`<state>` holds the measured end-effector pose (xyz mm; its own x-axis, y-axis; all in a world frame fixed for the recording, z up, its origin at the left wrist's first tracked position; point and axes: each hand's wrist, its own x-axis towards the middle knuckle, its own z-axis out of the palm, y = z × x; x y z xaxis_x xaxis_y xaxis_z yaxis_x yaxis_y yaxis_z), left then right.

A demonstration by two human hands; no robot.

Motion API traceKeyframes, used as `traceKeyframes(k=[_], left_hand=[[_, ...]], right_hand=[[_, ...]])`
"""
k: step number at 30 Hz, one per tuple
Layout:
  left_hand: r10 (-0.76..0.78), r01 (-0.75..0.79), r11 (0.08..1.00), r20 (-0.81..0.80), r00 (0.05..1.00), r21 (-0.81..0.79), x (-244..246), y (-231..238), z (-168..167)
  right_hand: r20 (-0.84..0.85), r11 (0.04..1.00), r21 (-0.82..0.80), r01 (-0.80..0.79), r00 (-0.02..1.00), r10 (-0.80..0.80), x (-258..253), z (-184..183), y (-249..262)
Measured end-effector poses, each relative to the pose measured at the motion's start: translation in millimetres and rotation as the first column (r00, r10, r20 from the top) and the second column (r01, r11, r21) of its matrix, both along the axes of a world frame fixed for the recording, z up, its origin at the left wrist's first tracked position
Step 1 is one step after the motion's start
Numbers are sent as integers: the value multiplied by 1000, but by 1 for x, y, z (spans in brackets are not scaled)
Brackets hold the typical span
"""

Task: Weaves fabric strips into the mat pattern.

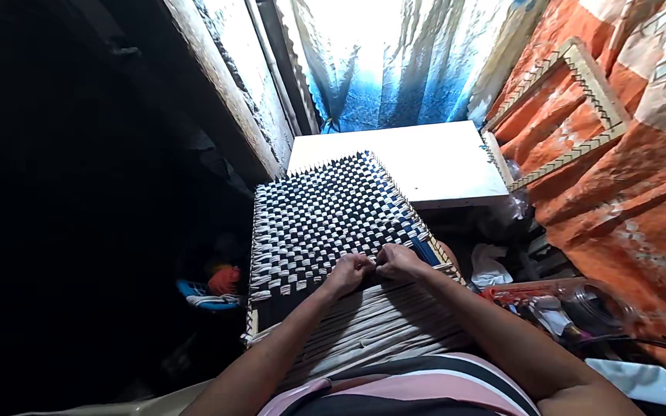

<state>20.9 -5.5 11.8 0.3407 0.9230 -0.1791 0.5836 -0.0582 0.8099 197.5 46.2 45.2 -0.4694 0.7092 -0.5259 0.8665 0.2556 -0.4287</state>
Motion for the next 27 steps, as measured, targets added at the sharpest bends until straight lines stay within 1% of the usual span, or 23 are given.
traceKeyframes(k=[2, 4, 6, 7, 9, 11, 12, 14, 16, 18, 22, 25, 27], left_hand=[[-39, 39, 999, -175, 984, -6, 10, -3, 3], [-33, 22, 999, -328, 944, -36, 21, -6, 3], [-8, -14, 998, -386, 923, -54, 27, -10, 3], [2, -30, 997, -380, 925, -69, 28, -10, 4], [25, -55, 995, -322, 947, -87, 28, -12, 5], [67, -84, 994, -230, 971, -67, 25, -12, 3], [85, -98, 993, -186, 979, -60, 24, -12, 2], [113, -123, 991, -141, 983, -61, 24, -12, 0], [142, -149, 987, -118, 983, -57, 24, -12, 0], [176, -180, 983, -83, 981, -38, 24, -14, -3], [240, -237, 971, -72, 968, 42, 28, -18, -11], [283, -273, 949, -41, 958, 156, 31, -20, -12], [289, -287, 922, 32, 957, 261, 29, -22, -14]], right_hand=[[-67, 998, -57, 37, 997, -41, 4, -6, 7], [-81, 997, -69, 47, 995, -52, 4, -6, 7], [-77, 999, -52, -1, 997, -3, 4, -4, 6], [-58, 998, -40, -42, 998, 39, 4, -1, 5], [55, 995, 2, -101, 993, 101, 1, 15, -2], [188, 988, 81, -130, 976, 113, -4, 25, -16], [213, 983, 124, -139, 971, 110, -5, 24, -21], [184, 979, 170, -111, 980, 79, -5, 18, -25], [94, 991, 131, -40, 995, 28, -1, 14, -20], [35, 997, 77, -12, 999, 9, 2, 9, -14], [5, 998, 55, 8, 1000, -9, -2, 8, -11], [-47, 997, 69, 34, 998, -31, -2, 7, -9], [-119, 995, 54, 90, 989, -83, 4, 10, -6]])
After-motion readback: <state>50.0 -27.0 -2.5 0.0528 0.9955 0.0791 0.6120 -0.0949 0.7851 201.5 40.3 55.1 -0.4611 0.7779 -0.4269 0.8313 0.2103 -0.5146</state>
